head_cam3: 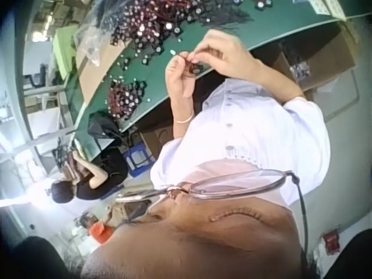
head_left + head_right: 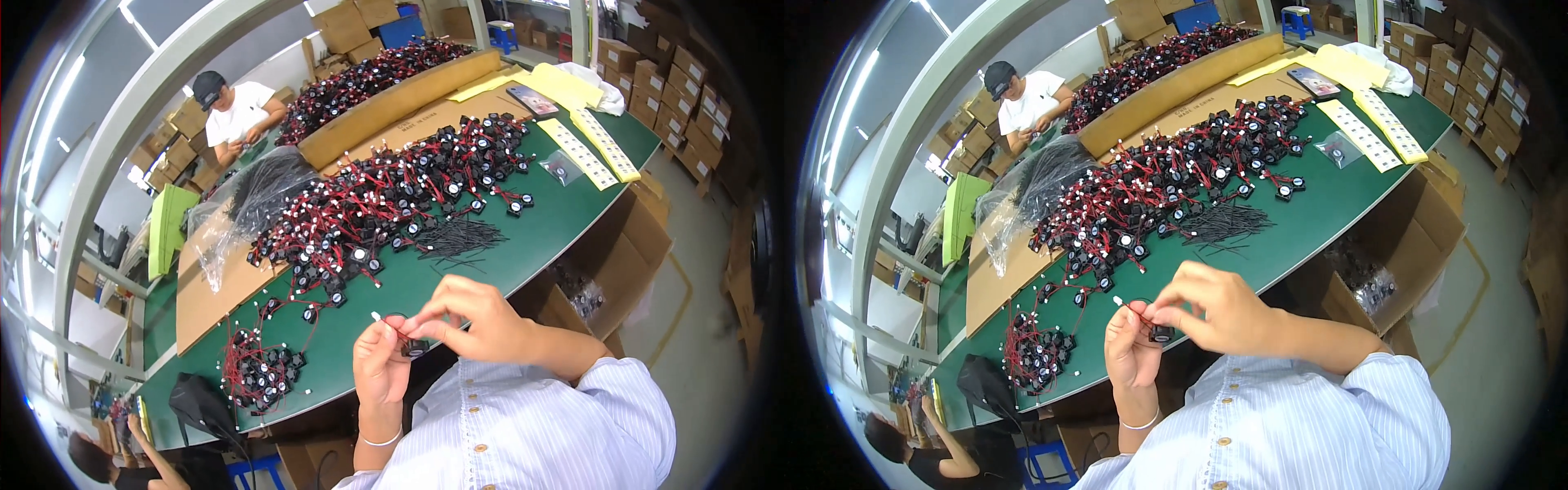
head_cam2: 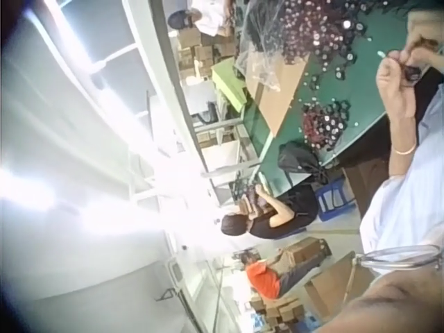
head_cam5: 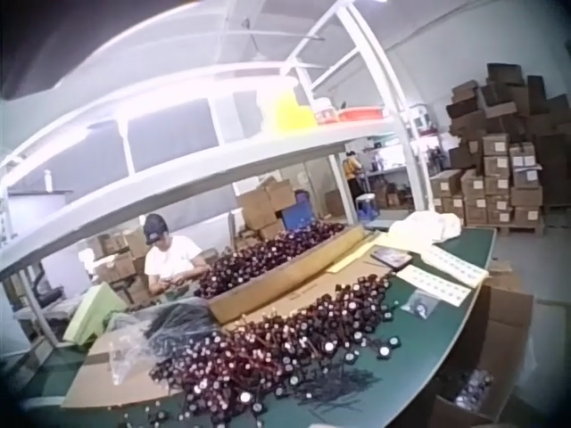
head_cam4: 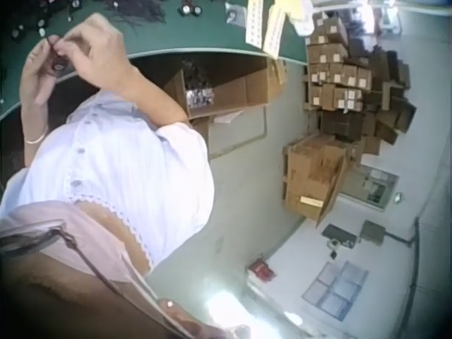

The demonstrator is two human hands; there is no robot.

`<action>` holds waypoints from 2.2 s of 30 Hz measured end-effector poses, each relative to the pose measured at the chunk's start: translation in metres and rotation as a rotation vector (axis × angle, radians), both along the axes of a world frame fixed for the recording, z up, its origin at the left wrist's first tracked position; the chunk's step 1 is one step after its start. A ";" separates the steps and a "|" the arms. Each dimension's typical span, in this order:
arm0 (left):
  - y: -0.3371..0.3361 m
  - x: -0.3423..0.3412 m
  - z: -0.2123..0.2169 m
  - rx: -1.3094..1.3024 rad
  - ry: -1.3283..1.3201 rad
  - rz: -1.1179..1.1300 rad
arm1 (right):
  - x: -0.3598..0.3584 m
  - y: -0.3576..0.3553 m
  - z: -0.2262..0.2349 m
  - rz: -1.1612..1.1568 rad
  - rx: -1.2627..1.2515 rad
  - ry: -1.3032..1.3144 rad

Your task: The person inspects and sorts small electronic cooling fans with wires by hand at a factory workbench.

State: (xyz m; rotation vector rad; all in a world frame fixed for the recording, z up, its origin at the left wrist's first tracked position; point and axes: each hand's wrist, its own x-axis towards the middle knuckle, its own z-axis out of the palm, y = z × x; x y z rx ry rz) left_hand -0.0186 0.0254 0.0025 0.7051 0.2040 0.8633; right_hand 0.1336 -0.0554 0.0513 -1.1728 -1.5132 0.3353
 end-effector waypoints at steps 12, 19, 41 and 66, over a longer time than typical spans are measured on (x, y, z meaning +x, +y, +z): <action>-0.019 0.011 0.012 0.176 0.103 0.142 | -0.014 0.000 -0.003 -0.206 0.100 -0.226; -0.033 0.014 0.021 0.428 0.301 0.188 | 0.009 -0.001 0.017 0.004 0.070 -0.147; -0.036 0.017 0.037 0.753 0.460 0.392 | 0.040 0.026 -0.014 0.532 -0.127 0.194; -0.024 0.038 0.043 0.673 0.339 0.607 | 0.001 0.007 0.003 0.351 -0.192 0.817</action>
